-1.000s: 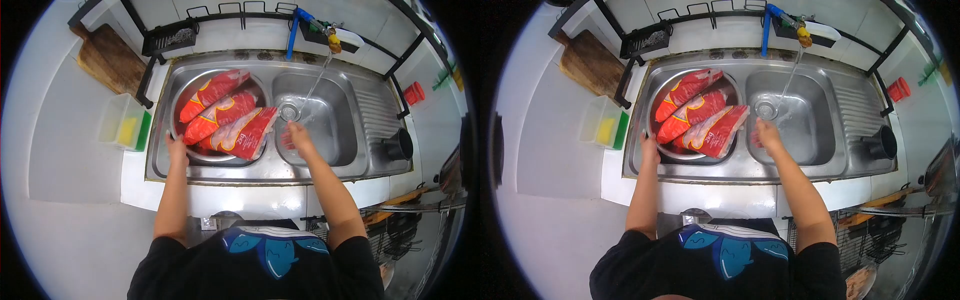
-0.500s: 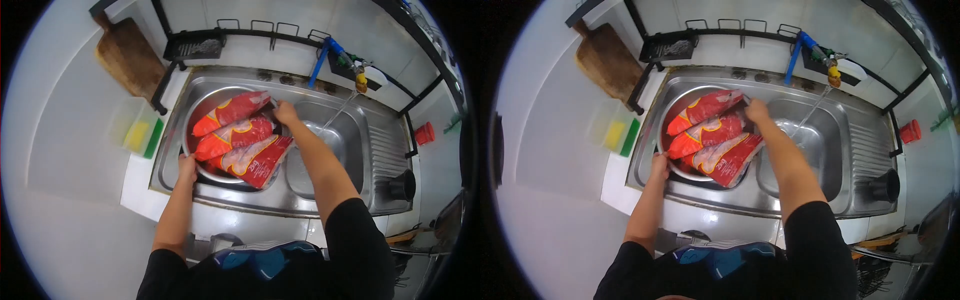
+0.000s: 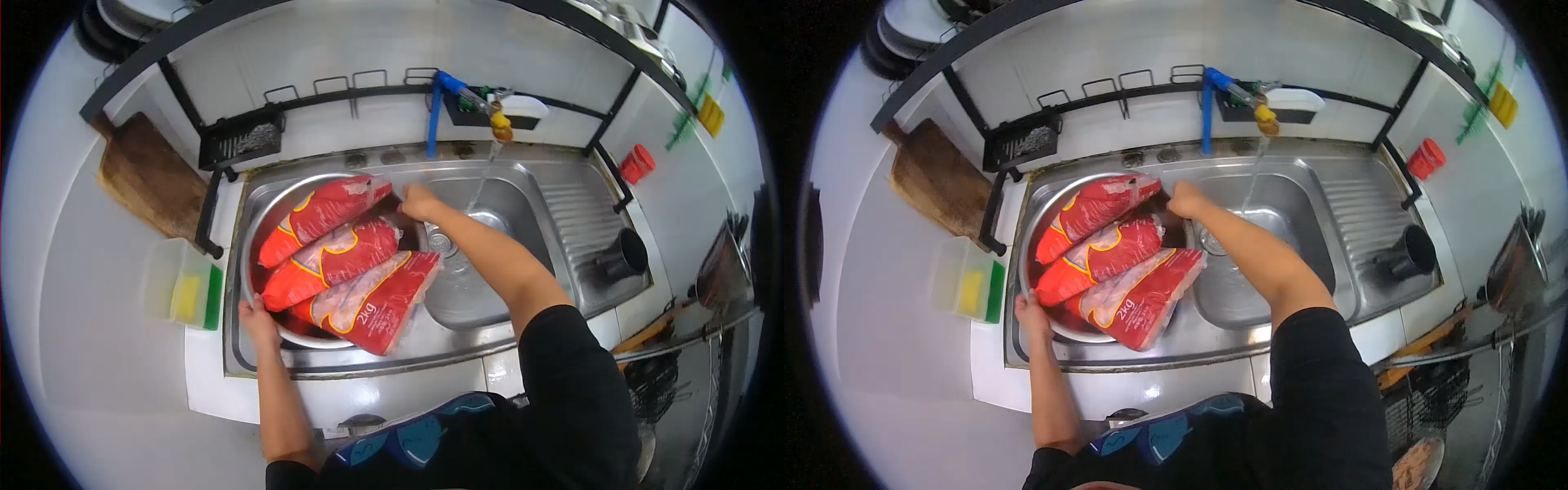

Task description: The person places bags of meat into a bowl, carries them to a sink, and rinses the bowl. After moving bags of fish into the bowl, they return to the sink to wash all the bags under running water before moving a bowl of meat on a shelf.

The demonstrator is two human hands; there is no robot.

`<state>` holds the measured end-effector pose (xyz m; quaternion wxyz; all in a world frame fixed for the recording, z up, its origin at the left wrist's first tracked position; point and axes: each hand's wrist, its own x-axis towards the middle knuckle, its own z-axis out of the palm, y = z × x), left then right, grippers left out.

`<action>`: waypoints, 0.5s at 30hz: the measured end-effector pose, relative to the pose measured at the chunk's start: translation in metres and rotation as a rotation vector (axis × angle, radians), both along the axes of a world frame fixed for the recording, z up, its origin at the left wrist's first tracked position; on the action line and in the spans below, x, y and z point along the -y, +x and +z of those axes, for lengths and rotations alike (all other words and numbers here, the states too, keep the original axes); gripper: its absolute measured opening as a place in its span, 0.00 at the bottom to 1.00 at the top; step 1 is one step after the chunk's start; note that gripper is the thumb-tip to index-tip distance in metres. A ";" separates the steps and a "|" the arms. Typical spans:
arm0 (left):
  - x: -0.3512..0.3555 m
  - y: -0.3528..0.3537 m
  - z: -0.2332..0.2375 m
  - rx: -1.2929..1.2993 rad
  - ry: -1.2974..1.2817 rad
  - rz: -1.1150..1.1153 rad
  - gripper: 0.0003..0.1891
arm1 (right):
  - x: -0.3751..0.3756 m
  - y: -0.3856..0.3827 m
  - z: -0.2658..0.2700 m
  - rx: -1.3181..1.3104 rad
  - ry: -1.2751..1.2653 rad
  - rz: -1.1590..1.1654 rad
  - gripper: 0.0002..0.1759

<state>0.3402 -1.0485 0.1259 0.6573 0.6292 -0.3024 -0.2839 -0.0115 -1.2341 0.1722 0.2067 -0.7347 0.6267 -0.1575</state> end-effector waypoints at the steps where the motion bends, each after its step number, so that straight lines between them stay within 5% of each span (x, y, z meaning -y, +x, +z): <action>1: 0.003 0.003 0.010 0.008 -0.035 -0.037 0.05 | -0.012 -0.008 0.011 0.039 0.010 -0.032 0.17; 9: 0.021 -0.062 0.096 0.088 -0.052 -0.372 0.03 | -0.082 -0.099 0.054 0.378 0.154 -0.301 0.14; 11: 0.035 -0.089 0.083 -0.073 -0.044 -0.490 0.04 | -0.088 -0.139 0.037 0.317 0.058 -0.355 0.14; 15: 0.068 -0.143 0.069 0.270 0.111 -0.578 0.09 | -0.101 -0.206 0.034 0.299 -0.154 -0.480 0.14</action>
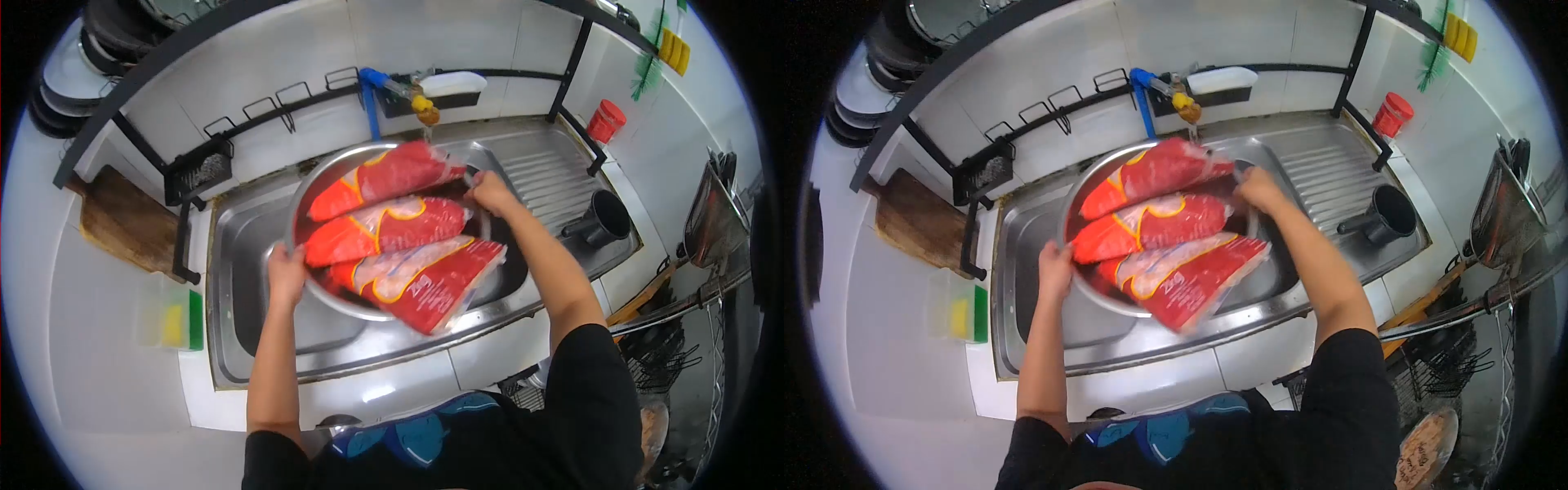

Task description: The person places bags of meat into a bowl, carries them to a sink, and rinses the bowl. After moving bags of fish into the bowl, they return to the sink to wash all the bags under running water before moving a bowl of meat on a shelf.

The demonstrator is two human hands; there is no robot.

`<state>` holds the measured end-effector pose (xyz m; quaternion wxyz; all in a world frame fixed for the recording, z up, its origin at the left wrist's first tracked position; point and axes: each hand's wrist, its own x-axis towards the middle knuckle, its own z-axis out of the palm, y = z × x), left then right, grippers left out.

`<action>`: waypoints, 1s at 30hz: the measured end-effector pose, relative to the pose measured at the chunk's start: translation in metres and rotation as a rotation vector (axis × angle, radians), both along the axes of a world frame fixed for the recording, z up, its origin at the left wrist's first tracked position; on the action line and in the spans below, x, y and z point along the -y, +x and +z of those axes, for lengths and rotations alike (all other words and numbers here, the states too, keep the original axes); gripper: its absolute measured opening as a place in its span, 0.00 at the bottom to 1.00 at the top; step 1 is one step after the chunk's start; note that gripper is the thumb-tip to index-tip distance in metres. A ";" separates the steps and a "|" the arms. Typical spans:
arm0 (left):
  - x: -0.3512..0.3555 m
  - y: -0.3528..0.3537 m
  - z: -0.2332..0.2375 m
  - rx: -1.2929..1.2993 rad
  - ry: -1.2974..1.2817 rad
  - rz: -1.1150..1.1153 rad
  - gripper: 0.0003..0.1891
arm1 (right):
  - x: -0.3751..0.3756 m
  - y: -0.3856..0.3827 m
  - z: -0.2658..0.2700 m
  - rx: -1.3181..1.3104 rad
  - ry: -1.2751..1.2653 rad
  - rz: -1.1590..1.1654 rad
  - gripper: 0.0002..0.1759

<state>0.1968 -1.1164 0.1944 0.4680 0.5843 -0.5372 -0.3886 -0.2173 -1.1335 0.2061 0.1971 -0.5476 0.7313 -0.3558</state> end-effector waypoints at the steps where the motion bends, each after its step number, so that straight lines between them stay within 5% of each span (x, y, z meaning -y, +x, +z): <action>1: 0.008 -0.012 -0.001 0.139 0.040 -0.017 0.10 | 0.008 -0.026 -0.013 0.002 0.097 -0.010 0.17; 6: 0.049 -0.075 -0.010 0.463 -0.068 -0.145 0.12 | 0.002 -0.085 -0.015 -0.061 0.132 -0.132 0.19; 12: 0.055 -0.120 -0.023 0.642 0.273 -0.225 0.18 | -0.003 -0.118 -0.045 -0.345 0.249 -0.055 0.20; 15: 0.058 -0.113 -0.045 0.736 0.218 -0.268 0.20 | -0.013 -0.110 -0.038 -0.270 0.407 0.011 0.21; 18: 0.054 -0.114 -0.057 0.998 0.087 -0.278 0.21 | -0.015 -0.114 -0.069 -0.461 0.326 0.077 0.22; 30: 0.057 -0.126 -0.042 0.917 0.357 -0.323 0.18 | -0.009 -0.112 -0.063 -0.312 0.436 0.095 0.20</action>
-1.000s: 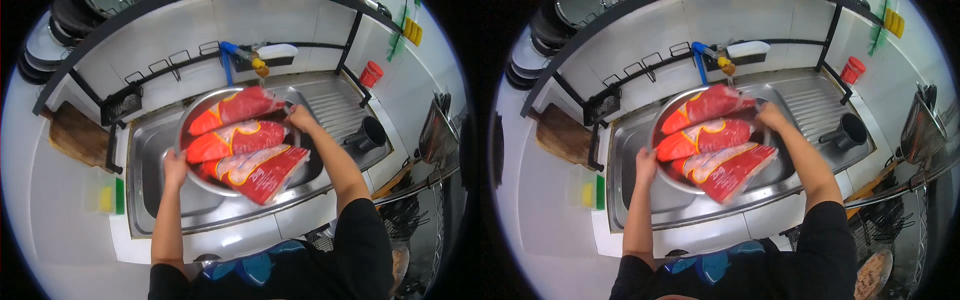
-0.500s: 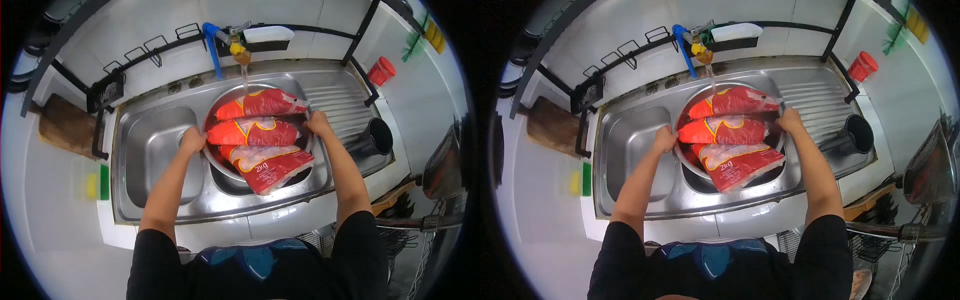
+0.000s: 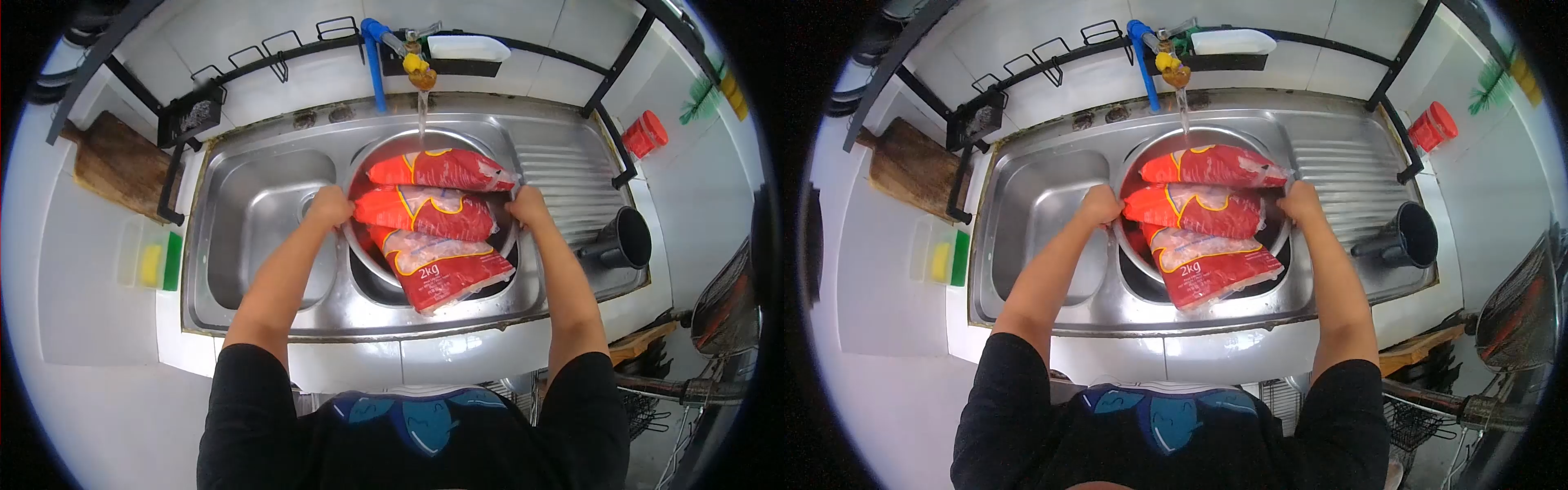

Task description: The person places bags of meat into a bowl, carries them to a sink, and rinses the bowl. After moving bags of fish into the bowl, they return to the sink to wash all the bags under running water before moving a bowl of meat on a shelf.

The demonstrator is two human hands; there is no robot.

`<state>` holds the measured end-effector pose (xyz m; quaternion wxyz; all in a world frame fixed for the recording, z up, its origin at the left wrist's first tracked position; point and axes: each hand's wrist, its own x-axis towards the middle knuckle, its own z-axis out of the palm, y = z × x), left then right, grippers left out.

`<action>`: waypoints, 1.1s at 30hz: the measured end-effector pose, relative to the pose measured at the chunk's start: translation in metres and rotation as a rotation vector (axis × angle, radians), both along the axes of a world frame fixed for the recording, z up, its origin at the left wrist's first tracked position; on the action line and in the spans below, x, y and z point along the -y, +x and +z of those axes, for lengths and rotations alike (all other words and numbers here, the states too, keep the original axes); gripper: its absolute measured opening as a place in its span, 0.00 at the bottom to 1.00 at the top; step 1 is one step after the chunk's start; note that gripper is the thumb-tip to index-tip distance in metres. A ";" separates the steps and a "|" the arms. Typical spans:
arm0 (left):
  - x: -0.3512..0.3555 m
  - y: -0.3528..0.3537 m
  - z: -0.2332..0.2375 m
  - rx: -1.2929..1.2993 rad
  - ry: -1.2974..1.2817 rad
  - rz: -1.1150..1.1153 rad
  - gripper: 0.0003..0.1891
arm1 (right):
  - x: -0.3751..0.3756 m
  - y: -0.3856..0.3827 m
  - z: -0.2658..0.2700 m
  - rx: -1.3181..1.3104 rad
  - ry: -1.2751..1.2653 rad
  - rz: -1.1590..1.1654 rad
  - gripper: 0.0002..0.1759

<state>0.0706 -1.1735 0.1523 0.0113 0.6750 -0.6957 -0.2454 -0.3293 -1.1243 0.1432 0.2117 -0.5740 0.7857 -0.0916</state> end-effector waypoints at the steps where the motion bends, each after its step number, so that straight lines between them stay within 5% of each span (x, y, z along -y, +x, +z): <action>1: 0.001 0.000 -0.002 0.002 -0.007 -0.008 0.20 | 0.002 -0.002 0.000 0.016 0.073 -0.028 0.20; 3: 0.004 0.000 -0.006 0.135 -0.050 -0.095 0.19 | -0.001 0.008 0.021 0.049 0.220 -0.086 0.21; 7: 0.006 -0.005 0.019 0.360 -0.257 -0.327 0.17 | 0.002 -0.003 0.008 -0.366 -0.110 0.179 0.18; 11: 0.025 -0.011 0.071 0.247 -0.252 -0.269 0.17 | 0.009 0.006 0.095 -0.451 -0.054 0.085 0.18; 14: 0.006 -0.031 0.084 0.020 -0.263 -0.333 0.22 | 0.022 0.034 0.120 -0.234 -0.435 0.029 0.15; 18: -0.034 -0.070 0.035 -0.236 -0.562 -0.527 0.49 | 0.064 0.109 0.107 1.023 -0.207 -0.131 0.12; 25: -0.051 -0.095 0.010 -0.080 -0.417 -0.476 0.60 | 0.108 0.168 0.093 1.556 -0.009 -0.065 0.12; 28: -0.043 -0.090 0.005 -0.075 -0.454 -0.461 0.60 | 0.087 0.155 0.104 1.431 0.076 0.133 0.13; 33: -0.040 -0.096 0.020 0.085 -0.320 -0.420 0.58 | 0.020 0.124 0.104 0.798 0.015 0.484 0.12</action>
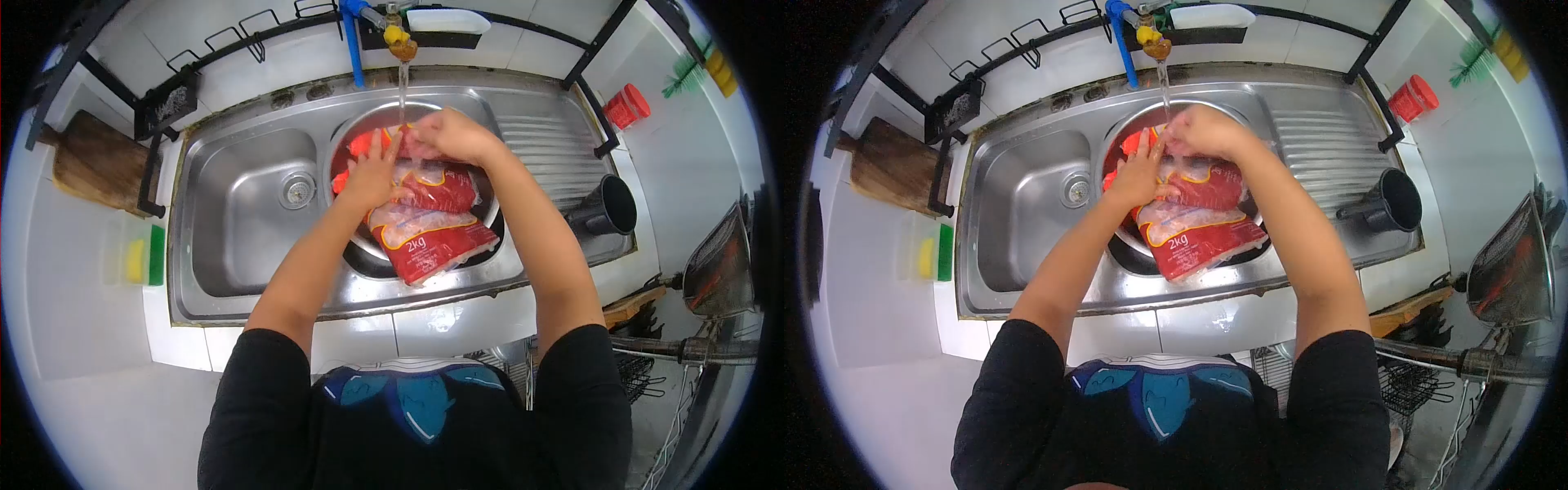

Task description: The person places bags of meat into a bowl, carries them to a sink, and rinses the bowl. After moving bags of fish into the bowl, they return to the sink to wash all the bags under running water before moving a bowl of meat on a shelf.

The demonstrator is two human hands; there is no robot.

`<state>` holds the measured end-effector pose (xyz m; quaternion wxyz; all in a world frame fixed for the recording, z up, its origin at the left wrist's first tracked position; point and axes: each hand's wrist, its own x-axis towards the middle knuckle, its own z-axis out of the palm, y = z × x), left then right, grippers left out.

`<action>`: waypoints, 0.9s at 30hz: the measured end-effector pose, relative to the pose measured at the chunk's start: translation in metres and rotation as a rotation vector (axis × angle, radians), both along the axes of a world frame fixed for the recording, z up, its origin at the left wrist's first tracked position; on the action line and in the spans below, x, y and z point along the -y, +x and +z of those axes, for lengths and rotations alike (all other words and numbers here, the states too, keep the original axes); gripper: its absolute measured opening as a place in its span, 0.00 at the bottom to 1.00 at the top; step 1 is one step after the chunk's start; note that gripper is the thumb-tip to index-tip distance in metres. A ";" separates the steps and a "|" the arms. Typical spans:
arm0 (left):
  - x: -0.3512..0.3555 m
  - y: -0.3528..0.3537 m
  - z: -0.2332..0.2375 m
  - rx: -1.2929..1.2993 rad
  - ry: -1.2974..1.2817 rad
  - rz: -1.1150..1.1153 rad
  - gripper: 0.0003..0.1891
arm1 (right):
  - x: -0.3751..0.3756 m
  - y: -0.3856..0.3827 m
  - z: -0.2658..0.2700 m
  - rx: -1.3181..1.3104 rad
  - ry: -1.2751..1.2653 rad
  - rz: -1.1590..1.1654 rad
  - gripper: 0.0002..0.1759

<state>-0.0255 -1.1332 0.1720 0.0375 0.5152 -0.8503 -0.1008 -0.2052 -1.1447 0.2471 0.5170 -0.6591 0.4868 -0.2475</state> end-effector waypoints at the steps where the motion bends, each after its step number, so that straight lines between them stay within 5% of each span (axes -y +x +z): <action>1: 0.001 0.000 -0.001 0.002 0.010 -0.001 0.58 | -0.013 -0.008 -0.004 -0.106 -0.091 0.040 0.13; 4: 0.006 0.001 -0.001 -0.008 0.024 -0.005 0.58 | -0.059 -0.028 -0.013 -0.296 -0.464 -0.095 0.13; 7: 0.008 0.003 -0.004 -0.038 0.025 -0.018 0.56 | -0.099 -0.038 -0.022 -0.505 -0.229 -0.246 0.17; 10: 0.007 0.005 -0.004 -0.059 0.015 -0.034 0.55 | -0.125 -0.042 -0.083 -0.605 -0.403 -0.252 0.30; 17: -0.005 0.027 -0.026 -0.093 -0.122 -0.151 0.48 | -0.165 -0.031 -0.072 -0.478 -0.279 -0.321 0.40; 20: -0.016 0.045 -0.030 -0.097 -0.165 -0.228 0.45 | -0.188 -0.037 -0.062 -0.548 -0.373 -0.092 0.45; 27: -0.028 0.052 -0.028 -0.112 -0.171 -0.205 0.43 | -0.190 -0.012 -0.074 -0.893 -0.485 -0.193 0.49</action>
